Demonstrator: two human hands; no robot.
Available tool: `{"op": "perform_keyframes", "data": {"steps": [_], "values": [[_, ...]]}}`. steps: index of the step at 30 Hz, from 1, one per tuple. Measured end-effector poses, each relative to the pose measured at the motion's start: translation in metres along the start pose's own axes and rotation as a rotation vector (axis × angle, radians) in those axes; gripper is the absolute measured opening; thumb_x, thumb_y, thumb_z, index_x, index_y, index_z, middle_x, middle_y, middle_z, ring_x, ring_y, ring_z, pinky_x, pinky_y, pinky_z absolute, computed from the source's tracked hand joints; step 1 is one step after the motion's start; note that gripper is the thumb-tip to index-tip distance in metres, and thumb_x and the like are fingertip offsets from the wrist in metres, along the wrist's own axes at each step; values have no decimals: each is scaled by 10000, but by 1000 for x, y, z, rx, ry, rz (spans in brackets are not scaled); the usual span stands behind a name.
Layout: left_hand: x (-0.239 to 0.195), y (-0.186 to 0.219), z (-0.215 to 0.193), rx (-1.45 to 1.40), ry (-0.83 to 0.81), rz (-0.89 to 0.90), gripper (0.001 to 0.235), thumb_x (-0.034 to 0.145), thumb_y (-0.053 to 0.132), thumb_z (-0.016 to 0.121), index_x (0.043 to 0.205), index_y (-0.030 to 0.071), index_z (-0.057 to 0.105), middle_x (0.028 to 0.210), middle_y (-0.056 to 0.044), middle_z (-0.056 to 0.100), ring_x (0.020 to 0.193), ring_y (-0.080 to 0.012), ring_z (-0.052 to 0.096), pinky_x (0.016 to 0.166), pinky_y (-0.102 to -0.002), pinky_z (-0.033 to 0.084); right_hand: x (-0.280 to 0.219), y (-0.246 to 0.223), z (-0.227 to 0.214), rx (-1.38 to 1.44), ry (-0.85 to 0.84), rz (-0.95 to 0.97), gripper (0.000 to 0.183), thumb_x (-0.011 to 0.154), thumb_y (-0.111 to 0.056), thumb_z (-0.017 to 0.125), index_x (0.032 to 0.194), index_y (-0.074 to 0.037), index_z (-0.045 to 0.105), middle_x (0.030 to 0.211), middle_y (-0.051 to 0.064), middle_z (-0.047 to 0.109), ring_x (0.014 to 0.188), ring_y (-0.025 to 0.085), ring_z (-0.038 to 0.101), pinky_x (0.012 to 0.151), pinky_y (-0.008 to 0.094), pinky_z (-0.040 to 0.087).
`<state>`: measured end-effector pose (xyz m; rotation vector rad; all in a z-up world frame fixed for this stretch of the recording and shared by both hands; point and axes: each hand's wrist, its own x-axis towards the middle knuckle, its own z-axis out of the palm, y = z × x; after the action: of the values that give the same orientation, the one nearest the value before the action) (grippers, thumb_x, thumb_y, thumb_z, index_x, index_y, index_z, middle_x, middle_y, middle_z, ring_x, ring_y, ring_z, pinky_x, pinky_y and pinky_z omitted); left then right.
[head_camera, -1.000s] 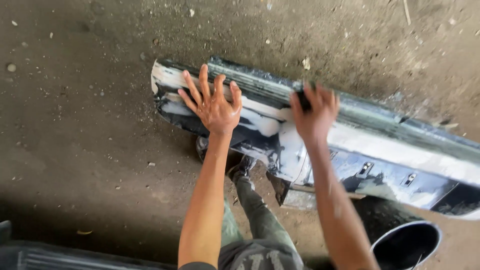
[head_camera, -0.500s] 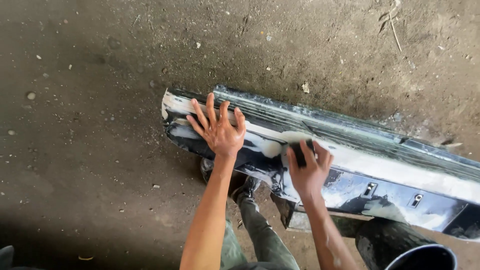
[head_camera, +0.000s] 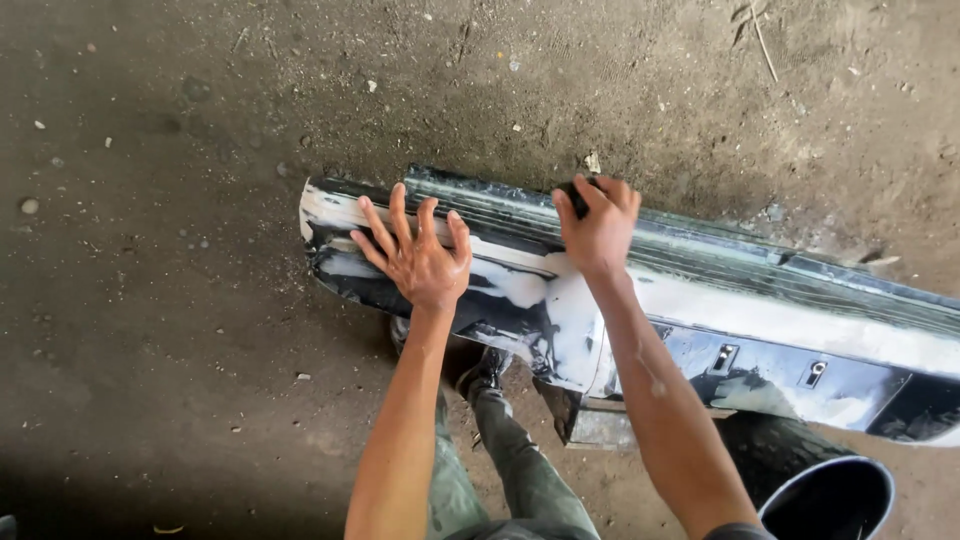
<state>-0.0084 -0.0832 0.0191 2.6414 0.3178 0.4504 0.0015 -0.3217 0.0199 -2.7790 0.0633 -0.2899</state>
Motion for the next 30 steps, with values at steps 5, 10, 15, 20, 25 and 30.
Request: {"op": "perform_keyframes", "data": {"steps": [5,10,15,20,25,30], "values": [[-1,0,2,0,1,-20,367,1056,421,537,1119,136,759,1536,-119,527,1570,-443,216,1250,-667,45,-87,-3,-36,-10,30,-87,474,1000,-375,770,1287,1,738,1233,225,642,1162,302,584,1016,522,471],[-3,-2,4,3,-10,-15,365,1054,423,536,1120,139,756,1541,-118,520,1564,-451,205,1245,-669,43,-23,-4,-8,-7,32,-62,432,958,-374,787,1178,-4,753,1203,232,659,1091,328,562,906,502,472],[2,-1,6,5,-15,-4,374,1056,429,537,1144,137,753,1554,-132,507,1559,-463,199,1238,-677,44,-68,-6,-17,42,-6,-30,460,986,-375,794,1246,3,750,1241,241,643,1132,324,546,928,496,482],[-8,-1,11,-31,57,-19,359,1067,429,553,1131,140,756,1563,-95,514,1583,-432,220,1265,-670,78,-67,-18,-45,58,74,-140,453,930,-325,831,1245,-8,756,1216,239,633,1117,328,561,938,498,468],[-6,0,-11,-37,-29,-11,403,1061,453,535,1185,131,743,1561,-91,499,1574,-440,186,1247,-681,59,-40,-14,-17,5,60,81,411,966,-351,844,1255,-74,751,1198,165,658,1126,313,565,943,474,481],[-15,8,-12,-39,-50,60,467,1053,499,552,1323,136,665,1582,-68,482,1575,-436,179,1226,-696,43,-74,-87,-20,146,212,316,500,885,-355,836,1278,-65,733,1331,222,530,1120,364,508,924,460,493]]}}
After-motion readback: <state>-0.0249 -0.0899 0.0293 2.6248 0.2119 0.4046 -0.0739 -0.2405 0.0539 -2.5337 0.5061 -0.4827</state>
